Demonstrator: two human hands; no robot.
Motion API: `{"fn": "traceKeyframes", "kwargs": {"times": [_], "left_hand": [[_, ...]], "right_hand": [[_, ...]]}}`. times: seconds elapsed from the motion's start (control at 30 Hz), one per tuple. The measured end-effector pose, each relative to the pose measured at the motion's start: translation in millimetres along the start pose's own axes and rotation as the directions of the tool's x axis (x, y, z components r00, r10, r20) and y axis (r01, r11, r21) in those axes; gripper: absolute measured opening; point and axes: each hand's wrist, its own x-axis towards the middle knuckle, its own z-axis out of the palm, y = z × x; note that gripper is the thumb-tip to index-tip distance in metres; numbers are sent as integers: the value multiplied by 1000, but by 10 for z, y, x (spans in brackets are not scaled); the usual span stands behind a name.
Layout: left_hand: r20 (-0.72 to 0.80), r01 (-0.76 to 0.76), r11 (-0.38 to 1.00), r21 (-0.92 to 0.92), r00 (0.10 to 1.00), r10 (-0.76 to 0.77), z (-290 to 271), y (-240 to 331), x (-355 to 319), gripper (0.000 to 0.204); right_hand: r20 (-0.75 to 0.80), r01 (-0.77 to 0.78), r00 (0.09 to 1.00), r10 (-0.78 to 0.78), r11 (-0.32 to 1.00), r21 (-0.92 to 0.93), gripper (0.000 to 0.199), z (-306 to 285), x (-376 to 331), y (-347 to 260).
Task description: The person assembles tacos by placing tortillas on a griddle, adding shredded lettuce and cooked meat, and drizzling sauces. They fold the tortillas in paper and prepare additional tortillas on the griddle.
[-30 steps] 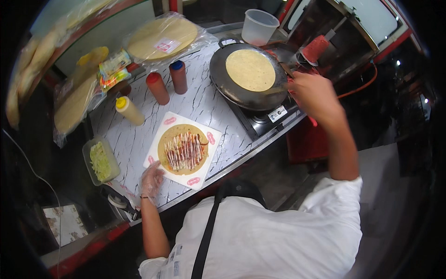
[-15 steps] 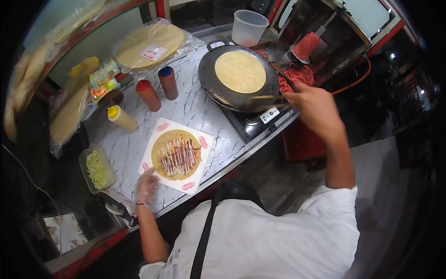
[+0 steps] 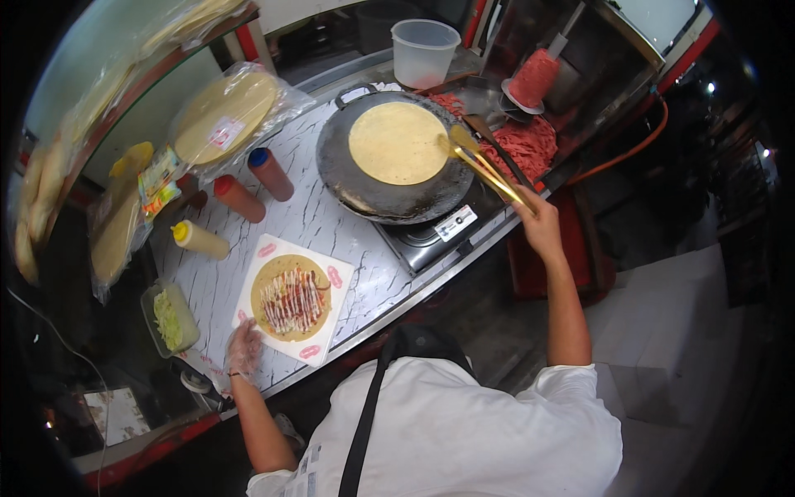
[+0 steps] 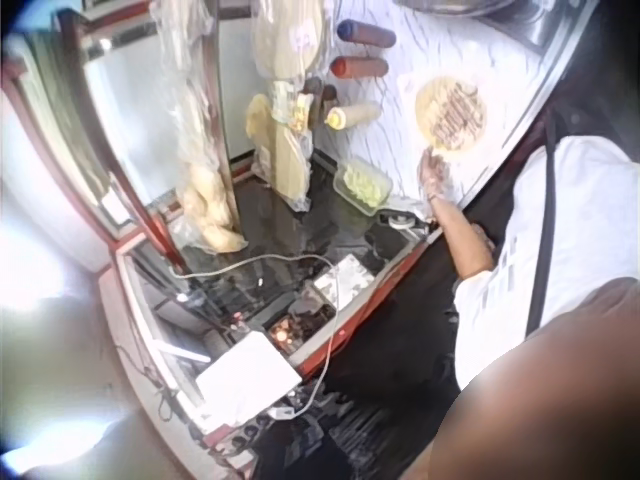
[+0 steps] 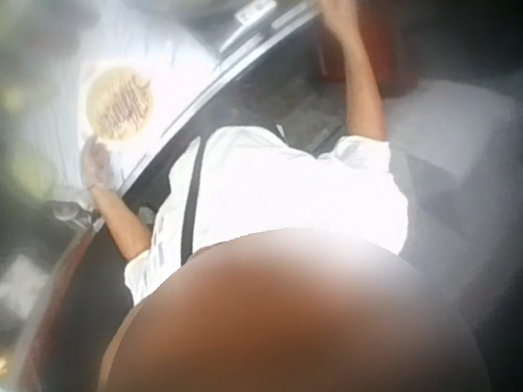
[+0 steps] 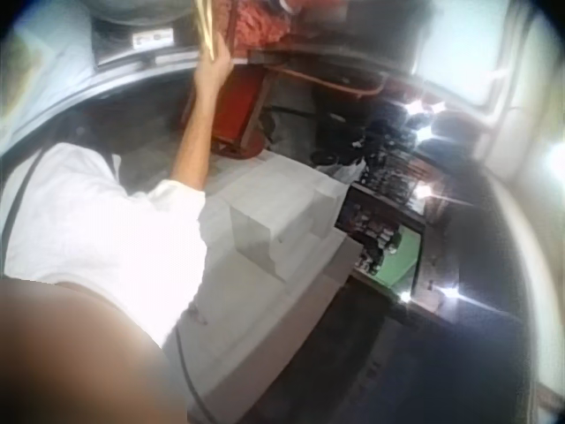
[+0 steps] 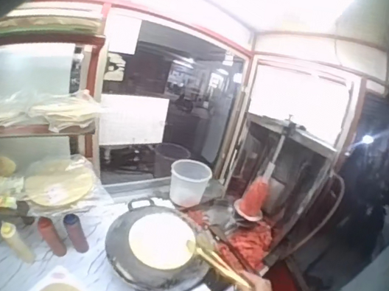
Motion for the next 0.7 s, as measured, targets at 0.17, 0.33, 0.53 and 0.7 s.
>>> {"fn": "traceKeyframes", "kwargs": {"times": [0.17, 0.33, 0.53, 0.7], "left_hand": [[-55, 6, 999, 47, 998, -3, 47, 38, -64, 29], [-209, -35, 998, 59, 977, 47, 165, 3, -119, 26], [-193, -311, 949, -59, 936, 295, 121, -194, 50, 18], [-156, -266, 908, 322, 932, 328, 123, -79, 39, 28]], "right_hand": [[91, -57, 994, 64, 996, -74, 37, -78, 157, 201], [-208, 61, 970, -126, 954, -295, 35, -389, 455, 706], [15, 39, 999, -37, 851, -524, 39, -271, 675, 1037], [128, 148, 988, -82, 712, -687, 47, -143, 842, 1091]]}}
